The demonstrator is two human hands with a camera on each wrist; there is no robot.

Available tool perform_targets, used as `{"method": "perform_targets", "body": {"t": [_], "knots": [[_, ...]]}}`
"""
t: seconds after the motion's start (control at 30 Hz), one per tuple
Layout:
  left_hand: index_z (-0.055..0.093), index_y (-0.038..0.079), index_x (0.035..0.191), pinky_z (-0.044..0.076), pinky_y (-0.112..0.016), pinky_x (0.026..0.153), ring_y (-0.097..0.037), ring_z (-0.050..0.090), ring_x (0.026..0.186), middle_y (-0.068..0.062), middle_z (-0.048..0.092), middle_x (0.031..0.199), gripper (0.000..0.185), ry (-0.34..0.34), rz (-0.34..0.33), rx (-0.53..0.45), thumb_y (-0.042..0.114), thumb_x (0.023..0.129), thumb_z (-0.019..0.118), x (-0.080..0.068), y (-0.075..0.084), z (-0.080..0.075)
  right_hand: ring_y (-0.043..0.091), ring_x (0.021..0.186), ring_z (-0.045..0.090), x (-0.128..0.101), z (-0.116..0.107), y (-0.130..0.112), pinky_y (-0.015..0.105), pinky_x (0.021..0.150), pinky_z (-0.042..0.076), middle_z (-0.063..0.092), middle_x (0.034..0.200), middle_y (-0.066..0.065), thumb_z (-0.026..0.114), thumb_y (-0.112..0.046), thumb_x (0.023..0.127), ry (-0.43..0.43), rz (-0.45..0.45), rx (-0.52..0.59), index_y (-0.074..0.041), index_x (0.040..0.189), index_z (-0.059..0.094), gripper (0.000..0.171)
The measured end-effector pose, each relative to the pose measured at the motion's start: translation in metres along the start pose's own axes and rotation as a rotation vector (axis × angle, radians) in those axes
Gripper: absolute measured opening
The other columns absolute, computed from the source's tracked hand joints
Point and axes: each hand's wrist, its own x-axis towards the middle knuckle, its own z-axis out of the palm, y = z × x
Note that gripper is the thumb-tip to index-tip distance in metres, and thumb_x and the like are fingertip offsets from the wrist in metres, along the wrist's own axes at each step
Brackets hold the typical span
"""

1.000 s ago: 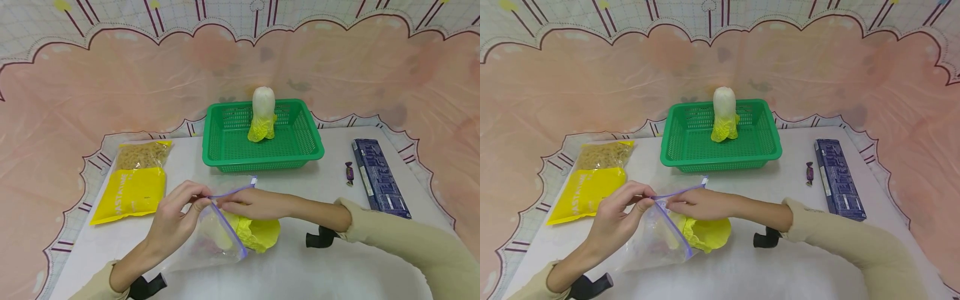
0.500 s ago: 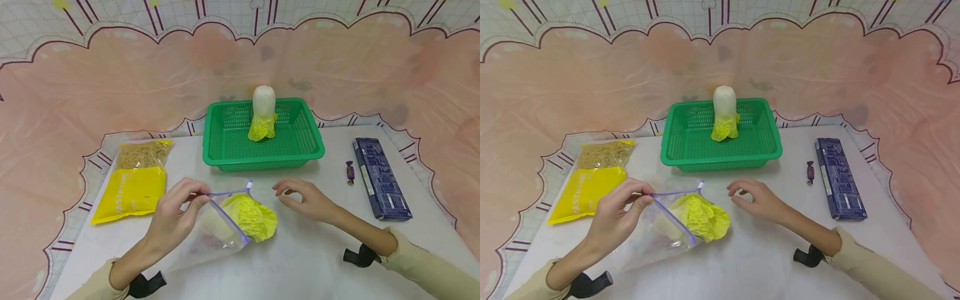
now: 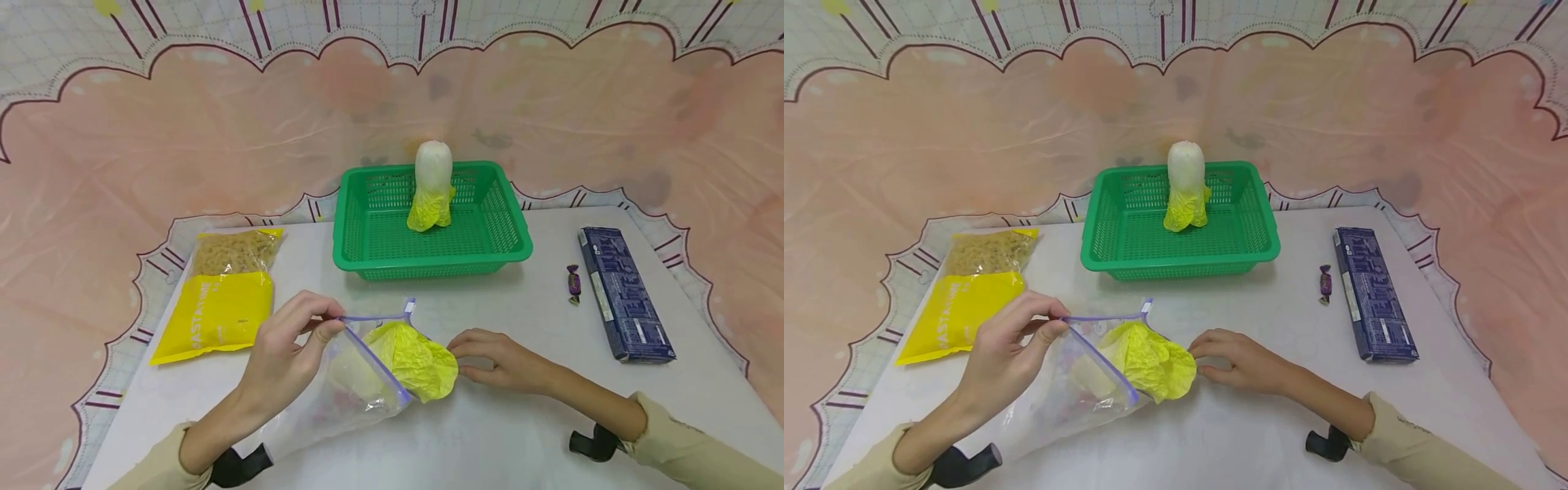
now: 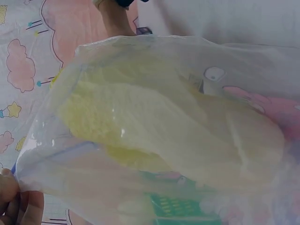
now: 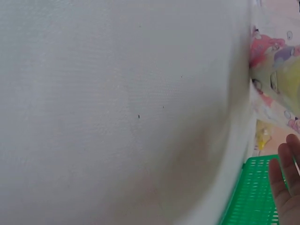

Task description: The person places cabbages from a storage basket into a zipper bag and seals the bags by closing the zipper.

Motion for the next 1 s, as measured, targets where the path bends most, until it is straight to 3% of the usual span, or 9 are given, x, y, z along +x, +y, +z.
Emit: {"method": "perform_targets", "body": {"t": [0.37, 0.67, 0.87, 1.0], "knots": [[0.065, 0.005, 0.095, 0.054, -0.011, 0.081, -0.007, 0.062, 0.085, -0.003, 0.063, 0.089, 0.022, -0.010, -0.007, -0.002, -0.010, 0.080, 0.071, -0.001, 0.001, 0.001, 0.013, 0.102, 0.062, -0.002, 0.006, 0.003, 0.022, 0.087, 0.055, 0.065, 0.113, 0.003, 0.070, -0.002, 0.087, 0.003, -0.131, 0.077, -0.013, 0.117, 0.068, 0.032], [0.064, 0.006, 0.095, 0.054, -0.010, 0.073, -0.007, 0.061, 0.084, -0.002, 0.062, 0.089, 0.022, -0.024, -0.006, -0.013, -0.010, 0.081, 0.070, -0.003, 0.001, 0.003, 0.011, 0.101, 0.062, 0.000, 0.012, 0.002, 0.019, 0.085, 0.054, 0.065, 0.116, 0.002, 0.065, -0.016, 0.094, -0.092, -0.149, -0.088, -0.016, 0.117, 0.069, 0.024], [0.064, 0.006, 0.095, 0.052, -0.010, 0.067, -0.006, 0.061, 0.085, -0.002, 0.061, 0.089, 0.023, -0.021, 0.009, -0.033, -0.010, 0.080, 0.070, -0.002, 0.003, 0.003, 0.012, 0.103, 0.063, 0.005, 0.018, 0.001, 0.017, 0.088, 0.053, 0.067, 0.113, 0.001, 0.067, -0.014, 0.092, -0.045, -0.217, -0.128, -0.015, 0.114, 0.069, 0.023], [0.064, 0.005, 0.094, 0.051, -0.010, 0.065, -0.005, 0.060, 0.085, -0.004, 0.061, 0.088, 0.022, 0.004, 0.053, -0.054, -0.011, 0.080, 0.070, -0.002, 0.003, 0.004, 0.012, 0.101, 0.065, 0.009, 0.022, -0.001, 0.014, 0.089, 0.052, 0.068, 0.110, 0.002, 0.070, -0.011, 0.089, 0.019, -0.254, -0.113, -0.012, 0.110, 0.069, 0.021]]}}
